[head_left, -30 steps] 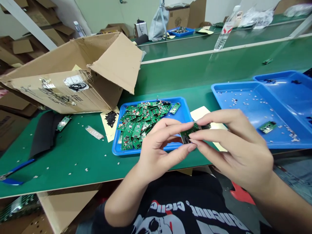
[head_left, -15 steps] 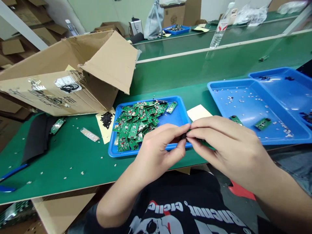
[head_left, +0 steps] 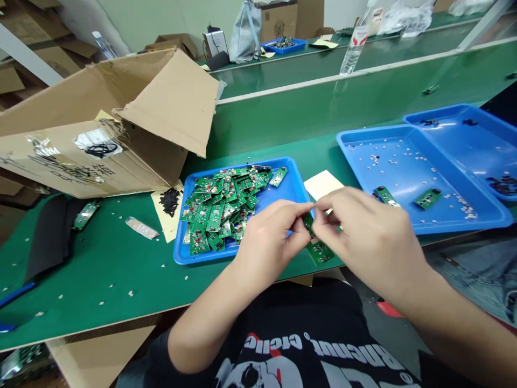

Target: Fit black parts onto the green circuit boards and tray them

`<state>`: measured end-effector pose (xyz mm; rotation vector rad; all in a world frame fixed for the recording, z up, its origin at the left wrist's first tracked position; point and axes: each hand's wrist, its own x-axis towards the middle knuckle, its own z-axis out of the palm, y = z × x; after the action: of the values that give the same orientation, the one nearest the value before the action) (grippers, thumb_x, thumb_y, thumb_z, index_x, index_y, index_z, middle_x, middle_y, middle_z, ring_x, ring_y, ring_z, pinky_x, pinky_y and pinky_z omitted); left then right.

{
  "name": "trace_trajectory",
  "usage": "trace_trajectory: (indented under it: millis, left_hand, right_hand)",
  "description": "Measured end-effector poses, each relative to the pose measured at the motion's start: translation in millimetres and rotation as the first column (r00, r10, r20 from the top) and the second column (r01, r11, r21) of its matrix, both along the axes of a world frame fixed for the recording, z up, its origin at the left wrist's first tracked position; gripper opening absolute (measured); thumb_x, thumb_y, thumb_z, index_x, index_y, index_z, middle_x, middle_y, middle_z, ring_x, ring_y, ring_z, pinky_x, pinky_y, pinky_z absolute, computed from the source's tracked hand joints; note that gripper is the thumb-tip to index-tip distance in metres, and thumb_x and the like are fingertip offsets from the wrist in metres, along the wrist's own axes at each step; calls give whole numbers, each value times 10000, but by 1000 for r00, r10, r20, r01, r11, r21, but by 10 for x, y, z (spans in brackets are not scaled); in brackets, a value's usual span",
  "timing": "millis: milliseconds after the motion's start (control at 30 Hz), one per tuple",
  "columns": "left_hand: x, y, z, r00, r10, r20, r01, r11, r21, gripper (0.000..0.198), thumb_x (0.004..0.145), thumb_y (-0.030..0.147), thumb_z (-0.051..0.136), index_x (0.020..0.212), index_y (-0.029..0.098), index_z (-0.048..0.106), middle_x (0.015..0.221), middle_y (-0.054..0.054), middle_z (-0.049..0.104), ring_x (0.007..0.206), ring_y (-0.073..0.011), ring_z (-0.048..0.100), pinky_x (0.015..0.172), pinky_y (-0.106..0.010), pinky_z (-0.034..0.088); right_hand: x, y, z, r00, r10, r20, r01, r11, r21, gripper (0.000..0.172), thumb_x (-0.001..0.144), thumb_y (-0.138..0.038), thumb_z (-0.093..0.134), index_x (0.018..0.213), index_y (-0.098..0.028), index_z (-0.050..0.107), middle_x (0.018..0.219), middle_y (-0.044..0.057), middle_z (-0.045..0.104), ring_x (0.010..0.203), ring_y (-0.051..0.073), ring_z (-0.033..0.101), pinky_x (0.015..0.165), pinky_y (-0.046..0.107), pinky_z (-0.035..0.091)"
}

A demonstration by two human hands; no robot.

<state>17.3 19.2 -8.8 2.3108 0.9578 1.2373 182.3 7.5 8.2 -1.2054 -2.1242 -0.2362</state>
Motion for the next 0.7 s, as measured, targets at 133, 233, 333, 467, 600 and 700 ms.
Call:
trace_trajectory:
  millis: [133,233,333,467,600,700]
  left_hand:
    - [2,-14,71,972,-29,235,106,940,-323,226,816,93,587,979,158,730,820,-51,740,651,-124,671,587,-225,586]
    - [-8,4,108,874,35,485,242,834,-497,245,799,144,669,1033,182,728,765,-24,718,633,-118,678,526,-190,593]
    - [-18,31,119,811,83,579,312,775,-549,245,768,142,714,1005,195,747,758,-24,710,671,-126,696,518,-169,602]
    - [-39,25,139,799,89,595,383,687,-617,238,754,189,763,988,230,770,800,-32,730,695,-134,707,572,-196,632]
    - [-51,5,191,776,131,617,446,578,-683,184,759,241,771,942,246,791,799,-30,741,625,-109,686,578,-199,635]
    - [-40,1,219,740,155,654,496,531,-687,108,786,252,748,881,252,800,720,-9,720,604,-94,678,577,-174,627]
  right_hand:
    - [105,11,52,964,2,-266,-48,985,-166,89,853,-131,568,792,-193,585,733,14,678,535,115,629,462,222,506]
    - [162,-91,83,832,42,-554,-270,901,-338,137,894,-215,591,1030,-210,577,856,28,712,545,110,661,431,195,526]
    - [168,-235,73,719,36,-694,-417,821,-390,361,908,-219,582,1255,-222,485,762,-1,685,527,124,661,389,191,506]
    - [132,-353,59,660,-29,-751,-453,782,-429,434,888,-175,599,1294,-240,460,655,-43,625,458,110,604,372,180,490]
    - [118,-382,61,617,-107,-780,-467,748,-472,476,862,-172,630,1298,-245,456,581,-71,569,414,106,559,364,183,496]
    - [112,-388,78,622,-100,-776,-468,748,-471,491,853,-139,618,1301,-237,445,583,-75,565,401,97,543,348,170,471]
